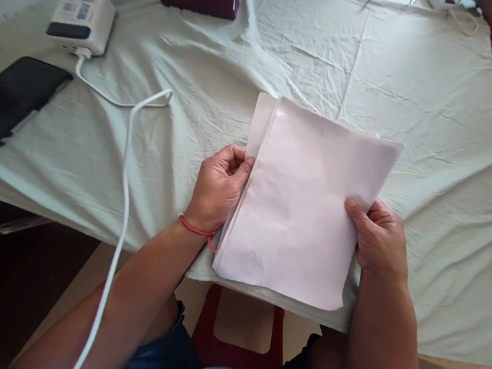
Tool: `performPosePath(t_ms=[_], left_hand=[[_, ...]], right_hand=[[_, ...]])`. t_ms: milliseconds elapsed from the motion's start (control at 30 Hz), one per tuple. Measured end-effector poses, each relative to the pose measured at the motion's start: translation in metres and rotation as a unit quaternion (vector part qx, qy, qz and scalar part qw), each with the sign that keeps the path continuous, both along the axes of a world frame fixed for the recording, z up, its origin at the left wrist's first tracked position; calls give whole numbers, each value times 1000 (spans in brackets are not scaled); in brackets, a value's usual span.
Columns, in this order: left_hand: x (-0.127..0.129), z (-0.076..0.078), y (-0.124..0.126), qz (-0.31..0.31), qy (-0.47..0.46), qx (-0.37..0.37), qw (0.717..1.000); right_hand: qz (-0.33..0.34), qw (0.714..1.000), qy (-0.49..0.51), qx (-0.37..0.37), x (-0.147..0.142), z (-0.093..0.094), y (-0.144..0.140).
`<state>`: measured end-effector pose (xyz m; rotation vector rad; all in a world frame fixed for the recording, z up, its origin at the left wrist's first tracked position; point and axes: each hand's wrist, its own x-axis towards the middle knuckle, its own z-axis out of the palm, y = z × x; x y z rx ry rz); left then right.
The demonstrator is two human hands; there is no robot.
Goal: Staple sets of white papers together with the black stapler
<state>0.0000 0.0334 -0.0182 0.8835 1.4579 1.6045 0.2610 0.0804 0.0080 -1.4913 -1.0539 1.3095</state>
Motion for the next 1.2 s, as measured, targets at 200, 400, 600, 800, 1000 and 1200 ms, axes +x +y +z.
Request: performPosePath(t_ms=[200,400,600,800,1000,1200], left_hand=[[7,4,4,41,-12,-28,999],[1,5,5,0,-52,-7,999],[0,10,4,-12,-87,5,996],[-3,4,2,16,-71,-33,997],[1,2,1,27,-69,-29,997],[6,-8,-3,21,-38,12,999]], right_hand=[[-12,999,9,29,-2,-2,7],[-5,999,16,35,-4,-2,10],[15,999,33,39,-3,-4,10],[8,998,24,56,-3,-4,7],[-62,995,50,65,-5,-6,8],[-85,991,52,90,-6,-6,11]])
